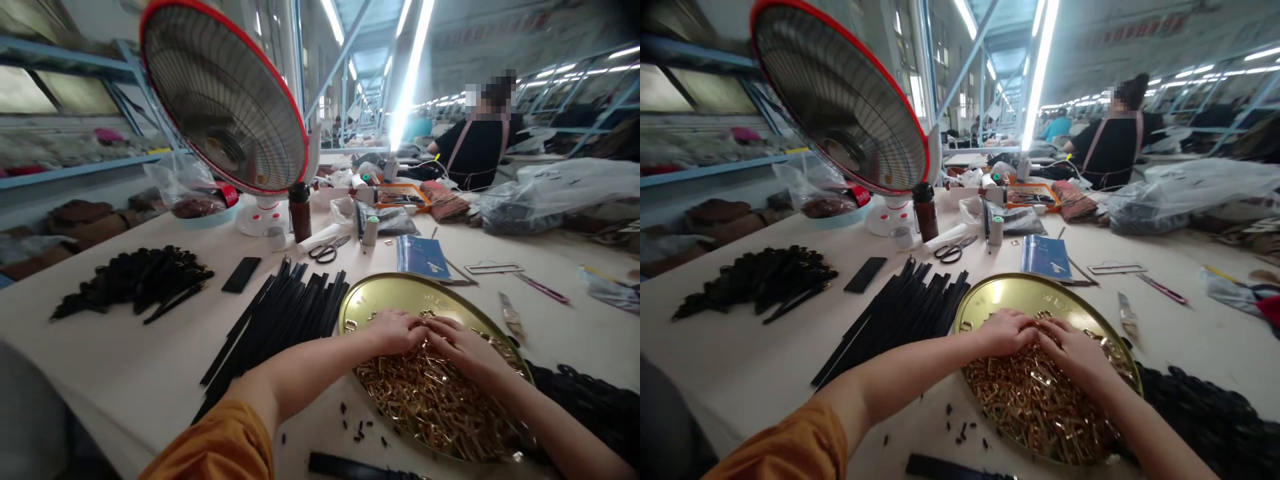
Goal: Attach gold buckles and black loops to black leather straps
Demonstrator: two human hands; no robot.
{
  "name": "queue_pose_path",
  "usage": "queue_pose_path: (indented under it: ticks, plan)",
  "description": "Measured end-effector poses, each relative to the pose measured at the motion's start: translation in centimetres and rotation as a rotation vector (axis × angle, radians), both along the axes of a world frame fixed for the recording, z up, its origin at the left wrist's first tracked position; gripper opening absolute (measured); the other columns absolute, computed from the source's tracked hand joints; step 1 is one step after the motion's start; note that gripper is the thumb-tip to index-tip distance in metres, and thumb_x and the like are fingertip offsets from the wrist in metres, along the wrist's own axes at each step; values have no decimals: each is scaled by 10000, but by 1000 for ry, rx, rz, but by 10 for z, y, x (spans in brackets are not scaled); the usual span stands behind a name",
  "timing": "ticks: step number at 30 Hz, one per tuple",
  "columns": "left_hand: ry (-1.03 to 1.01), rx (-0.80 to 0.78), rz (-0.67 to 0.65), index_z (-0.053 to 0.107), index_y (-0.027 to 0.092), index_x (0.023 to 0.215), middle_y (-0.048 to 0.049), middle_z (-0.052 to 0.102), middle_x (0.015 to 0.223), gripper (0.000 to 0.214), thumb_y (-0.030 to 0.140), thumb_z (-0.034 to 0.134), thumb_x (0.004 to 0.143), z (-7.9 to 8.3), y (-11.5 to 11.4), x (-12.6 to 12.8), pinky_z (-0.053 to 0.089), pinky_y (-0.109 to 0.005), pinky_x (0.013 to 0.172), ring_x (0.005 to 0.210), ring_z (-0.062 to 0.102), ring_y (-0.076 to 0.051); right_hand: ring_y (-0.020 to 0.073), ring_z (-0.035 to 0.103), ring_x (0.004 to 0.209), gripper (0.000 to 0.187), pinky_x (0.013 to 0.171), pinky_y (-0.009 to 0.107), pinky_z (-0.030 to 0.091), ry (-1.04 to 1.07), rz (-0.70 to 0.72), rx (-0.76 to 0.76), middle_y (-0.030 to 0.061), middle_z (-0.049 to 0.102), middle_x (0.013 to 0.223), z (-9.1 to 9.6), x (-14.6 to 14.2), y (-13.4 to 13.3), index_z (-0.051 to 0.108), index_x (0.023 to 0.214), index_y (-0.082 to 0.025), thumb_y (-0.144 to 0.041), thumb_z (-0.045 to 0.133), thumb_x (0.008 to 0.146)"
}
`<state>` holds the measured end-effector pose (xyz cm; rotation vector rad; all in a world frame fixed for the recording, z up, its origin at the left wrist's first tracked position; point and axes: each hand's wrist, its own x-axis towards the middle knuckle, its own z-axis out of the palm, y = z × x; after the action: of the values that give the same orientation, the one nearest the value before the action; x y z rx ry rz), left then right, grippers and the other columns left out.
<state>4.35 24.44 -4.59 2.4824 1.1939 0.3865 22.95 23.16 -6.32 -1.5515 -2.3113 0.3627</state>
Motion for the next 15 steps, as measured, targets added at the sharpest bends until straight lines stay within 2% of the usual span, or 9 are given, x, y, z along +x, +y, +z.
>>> queue_pose_path:
  ticks: [5, 8, 10, 13, 15]
  plan:
    - [-71, 165, 36, 508, 204, 1159, -59, 564, 1160, 374, 358, 314, 878, 4, -49, -8, 371, -387, 929, 1086, 487, -202, 242, 550, 1023, 396, 888, 409, 417, -29, 15, 137, 86, 587, 1127, 8, -17, -43, 591, 1111, -235, -432, 408, 819]
    - [-75, 274, 13, 518, 179, 1132, -70, 557, 1167, 343, 317, 333, 877, 2, -77, -13, 377, -377, 929, 1074, 493, -204, 247, 524, 1074, 409, 911, 409, 411, -59, 3, 222, 111, 569, 1164, 2, -24, -68, 576, 1128, -191, -404, 425, 814]
    - [-62, 339, -49, 498, 179, 1152, -63, 526, 1220, 335, 291, 345, 876, 2, -92, -21, 361, -375, 952, 1099, 478, -206, 252, 516, 1090, 433, 913, 411, 413, -94, 6, 269, 124, 555, 1190, -3, -27, -81, 560, 1151, -169, -406, 432, 812]
    - [-46, 371, -162, 464, 212, 1195, -47, 457, 1302, 350, 293, 389, 862, 10, -100, -45, 368, -366, 954, 1103, 486, -203, 265, 507, 1103, 451, 912, 432, 410, -142, 9, 333, 124, 551, 1202, -7, -29, -97, 553, 1162, -166, -429, 438, 814]
    - [-86, 303, -136, 495, 228, 1165, -48, 481, 1275, 333, 285, 432, 843, 19, -93, -69, 416, -319, 901, 1057, 523, -184, 271, 505, 1104, 445, 909, 444, 408, -160, 9, 362, 113, 555, 1203, -8, -28, -105, 559, 1153, -178, -440, 447, 812]
